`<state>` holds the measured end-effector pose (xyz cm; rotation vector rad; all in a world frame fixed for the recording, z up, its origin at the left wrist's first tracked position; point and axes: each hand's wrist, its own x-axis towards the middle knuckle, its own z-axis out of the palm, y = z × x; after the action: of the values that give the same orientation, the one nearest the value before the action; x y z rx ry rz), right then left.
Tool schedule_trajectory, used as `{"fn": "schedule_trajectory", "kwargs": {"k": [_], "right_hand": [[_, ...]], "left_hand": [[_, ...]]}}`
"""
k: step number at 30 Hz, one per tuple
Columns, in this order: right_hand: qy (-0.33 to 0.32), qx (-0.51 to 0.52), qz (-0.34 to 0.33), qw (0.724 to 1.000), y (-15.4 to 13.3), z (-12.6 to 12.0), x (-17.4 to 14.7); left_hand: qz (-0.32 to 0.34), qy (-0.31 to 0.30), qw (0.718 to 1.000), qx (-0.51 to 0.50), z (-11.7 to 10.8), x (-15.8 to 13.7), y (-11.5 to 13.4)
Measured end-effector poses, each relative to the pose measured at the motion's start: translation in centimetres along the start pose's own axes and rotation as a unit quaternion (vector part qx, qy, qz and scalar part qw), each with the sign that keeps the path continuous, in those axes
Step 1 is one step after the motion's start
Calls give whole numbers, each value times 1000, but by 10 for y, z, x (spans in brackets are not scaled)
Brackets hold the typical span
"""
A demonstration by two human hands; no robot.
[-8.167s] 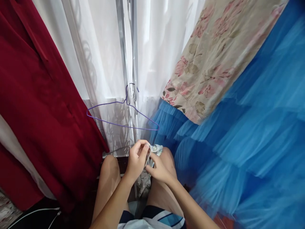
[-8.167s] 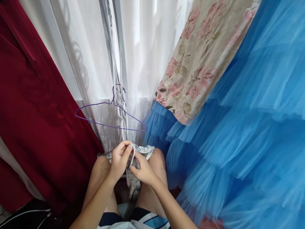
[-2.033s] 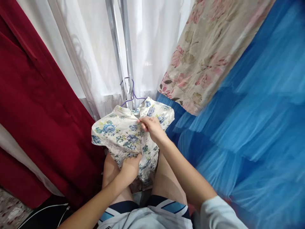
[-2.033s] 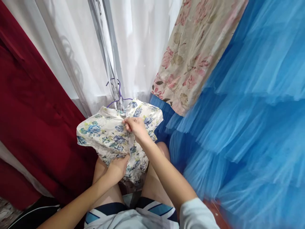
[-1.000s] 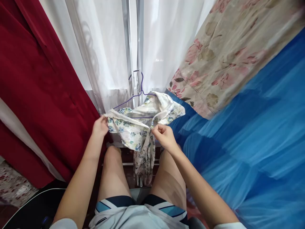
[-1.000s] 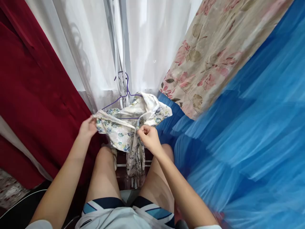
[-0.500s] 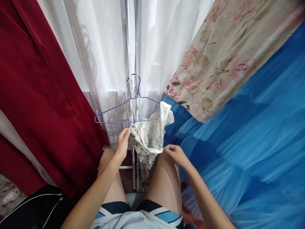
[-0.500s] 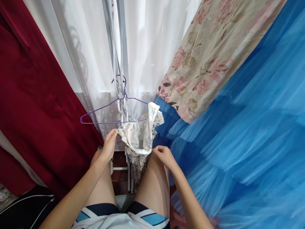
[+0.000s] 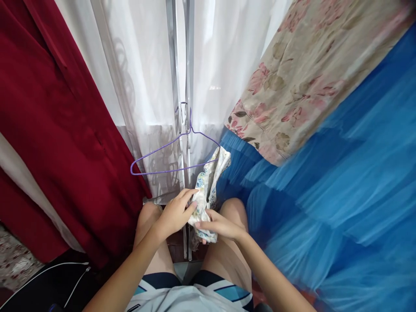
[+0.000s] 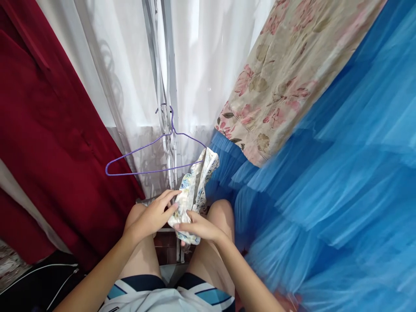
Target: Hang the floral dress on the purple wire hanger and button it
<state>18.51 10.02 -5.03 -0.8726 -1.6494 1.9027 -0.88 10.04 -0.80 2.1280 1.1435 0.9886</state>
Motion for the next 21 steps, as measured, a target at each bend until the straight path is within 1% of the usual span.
{"fn": "schedule_trajectory", "kwargs": {"k": [2, 4, 5, 7, 8, 9, 10, 12, 13, 14, 15, 16, 18, 19, 21], "right_hand": [[-14, -14, 17, 1000, 3, 3, -4], [-42, -46, 12, 998, -1, 4, -10], [-50, -78, 3, 996, -4, 4, -13], [-44, -175, -7, 984, -13, 5, -17], [-22, -231, -3, 973, -18, 5, -18], [20, -287, 7, 958, -22, 6, -19], [78, -339, 19, 937, -25, 8, -19], [210, -423, 33, 881, -29, 11, -19], [266, -451, 31, 851, -29, 12, -19], [304, -465, 24, 831, -29, 13, -19], [320, -466, 13, 825, -29, 14, -21], [320, -453, -1, 832, -28, 15, -22], [305, -401, -35, 863, -25, 14, -27], [292, -367, -53, 882, -24, 14, -29], [266, -305, -78, 911, -25, 11, -34]], "left_hand": [[46, -46, 997, 35, 2, -2, -13], [108, -89, 989, 46, 7, -2, -23], [131, -96, 986, 49, 10, -1, -27], [156, -86, 982, 56, 16, 6, -33], [160, -79, 982, 60, 19, 12, -35], [161, -78, 982, 65, 22, 21, -38], [159, -84, 981, 68, 26, 31, -41], [149, -110, 981, 65, 36, 57, -49], [143, -125, 980, 60, 42, 71, -53], [137, -139, 979, 55, 48, 84, -59], [132, -151, 978, 52, 55, 97, -64], [127, -160, 978, 51, 62, 106, -69], [123, -179, 974, 56, 72, 116, -78], [126, -191, 972, 58, 75, 116, -82], [141, -217, 964, 60, 75, 104, -90]]}}
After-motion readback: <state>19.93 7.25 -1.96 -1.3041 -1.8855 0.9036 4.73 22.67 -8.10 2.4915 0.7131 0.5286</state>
